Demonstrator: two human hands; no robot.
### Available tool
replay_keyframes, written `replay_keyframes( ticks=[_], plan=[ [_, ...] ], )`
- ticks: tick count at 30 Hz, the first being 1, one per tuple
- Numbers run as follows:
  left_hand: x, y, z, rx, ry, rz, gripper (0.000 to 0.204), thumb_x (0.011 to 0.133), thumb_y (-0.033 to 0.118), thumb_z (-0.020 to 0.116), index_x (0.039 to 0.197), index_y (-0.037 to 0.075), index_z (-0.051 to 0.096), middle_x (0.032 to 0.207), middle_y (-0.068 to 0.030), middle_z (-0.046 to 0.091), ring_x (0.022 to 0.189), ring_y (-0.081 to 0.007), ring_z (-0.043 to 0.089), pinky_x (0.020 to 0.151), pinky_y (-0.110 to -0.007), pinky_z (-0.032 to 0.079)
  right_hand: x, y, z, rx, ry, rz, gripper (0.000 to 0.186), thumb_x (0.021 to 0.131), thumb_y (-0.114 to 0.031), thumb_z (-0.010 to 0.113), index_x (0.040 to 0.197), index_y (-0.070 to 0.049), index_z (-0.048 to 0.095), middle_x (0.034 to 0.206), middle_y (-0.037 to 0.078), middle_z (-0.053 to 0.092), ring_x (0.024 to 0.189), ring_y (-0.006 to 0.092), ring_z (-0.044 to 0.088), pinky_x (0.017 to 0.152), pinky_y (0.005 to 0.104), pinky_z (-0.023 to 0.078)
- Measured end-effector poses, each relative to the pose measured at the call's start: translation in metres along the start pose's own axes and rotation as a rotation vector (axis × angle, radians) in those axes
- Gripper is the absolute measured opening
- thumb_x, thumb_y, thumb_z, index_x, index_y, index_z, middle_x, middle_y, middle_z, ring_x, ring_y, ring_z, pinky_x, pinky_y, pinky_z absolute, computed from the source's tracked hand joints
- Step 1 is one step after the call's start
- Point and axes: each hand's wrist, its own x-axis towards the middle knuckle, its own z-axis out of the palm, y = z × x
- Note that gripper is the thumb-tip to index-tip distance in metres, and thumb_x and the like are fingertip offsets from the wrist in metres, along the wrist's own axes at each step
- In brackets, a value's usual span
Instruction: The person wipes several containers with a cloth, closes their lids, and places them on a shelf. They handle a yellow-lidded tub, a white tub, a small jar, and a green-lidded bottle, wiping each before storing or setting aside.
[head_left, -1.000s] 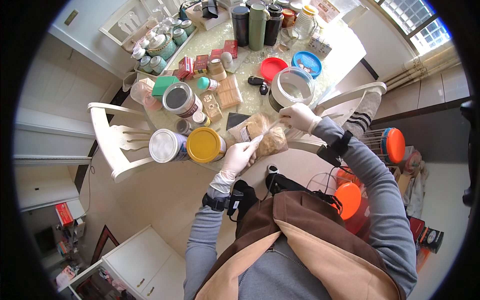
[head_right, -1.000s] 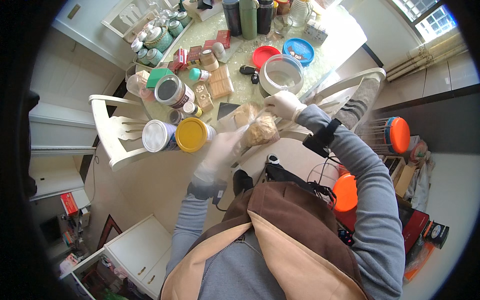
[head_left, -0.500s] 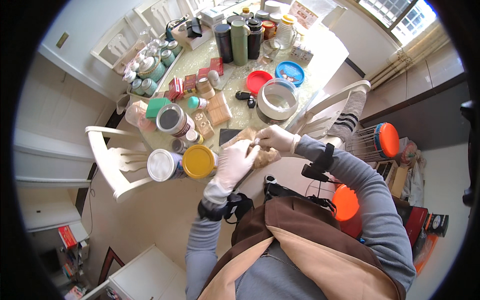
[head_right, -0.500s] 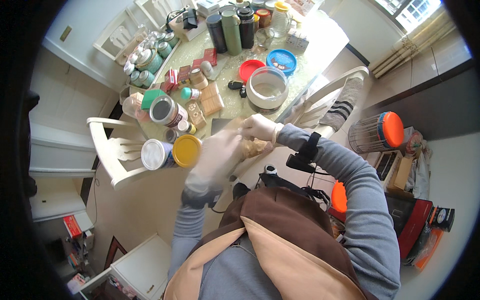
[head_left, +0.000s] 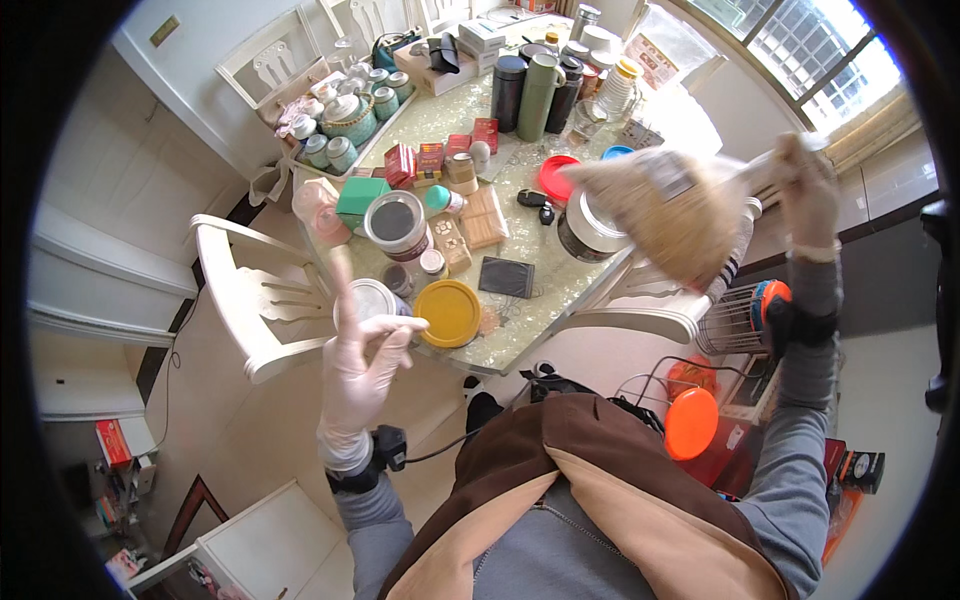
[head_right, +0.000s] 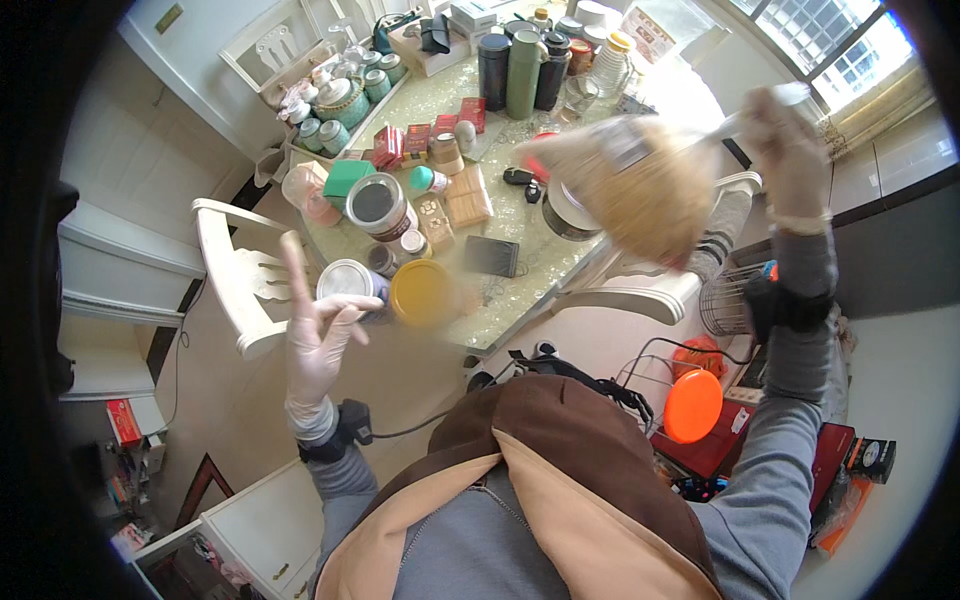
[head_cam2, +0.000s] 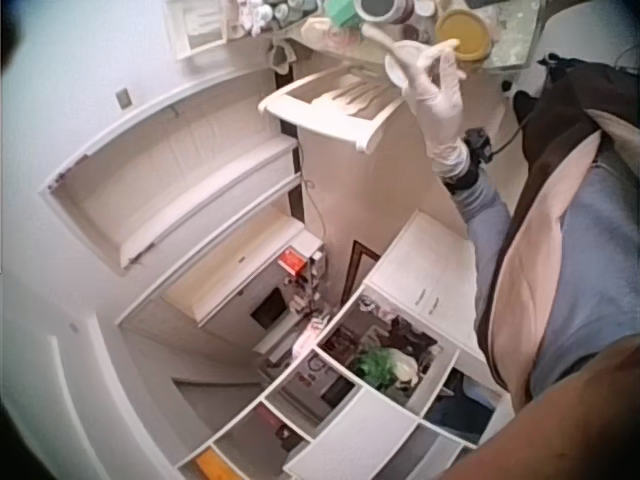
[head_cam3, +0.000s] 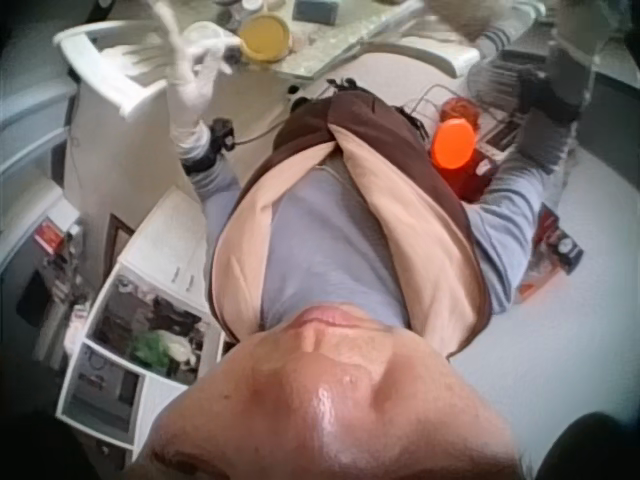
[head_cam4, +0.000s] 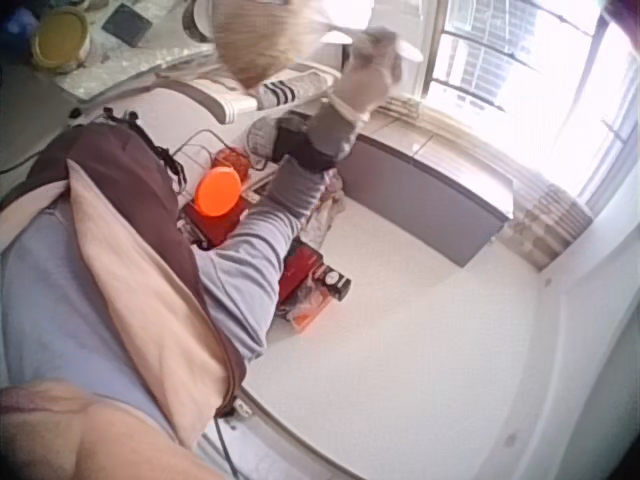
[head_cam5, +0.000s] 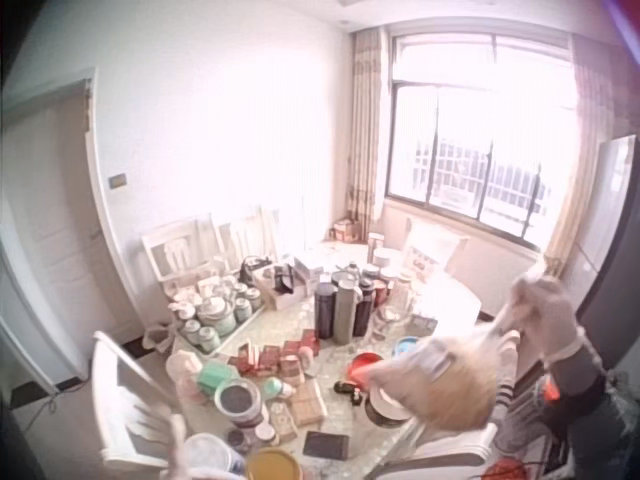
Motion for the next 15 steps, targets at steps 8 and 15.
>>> replay_keyframes(
  ticks=[8,15],
  plan=[
    [-0.072,-0.056,-0.047,0.12,0.383,-0.098,0.067,0.1,0.021,0.04,0.151,0.011,-0.004,0.141,-0.0217,0.042,0.1,-0.0253,0.062,0.089,-0.034,0.047,0.113,0.03,-0.071,-0.655,0.076,-0.469,0.018,0.094,-0.011,0.055,0.086,0.004,0.061,0.076,0.0,0.054,0.06,0.0068,0.042,0.054,0.021,0.035],
    [-0.132,-0.047,-0.045,0.37,0.615,-0.389,0.046,0.101,0.021,0.036,0.141,-0.003,0.035,0.141,-0.0172,0.045,0.13,-0.0246,0.042,0.11,-0.035,0.026,0.186,0.139,-0.099,-0.018,0.035,0.198,0.021,0.087,-0.013,0.06,0.069,-0.004,0.057,0.057,-0.003,0.044,0.046,0.0059,0.035,0.043,0.0231,0.024]
  ],
)
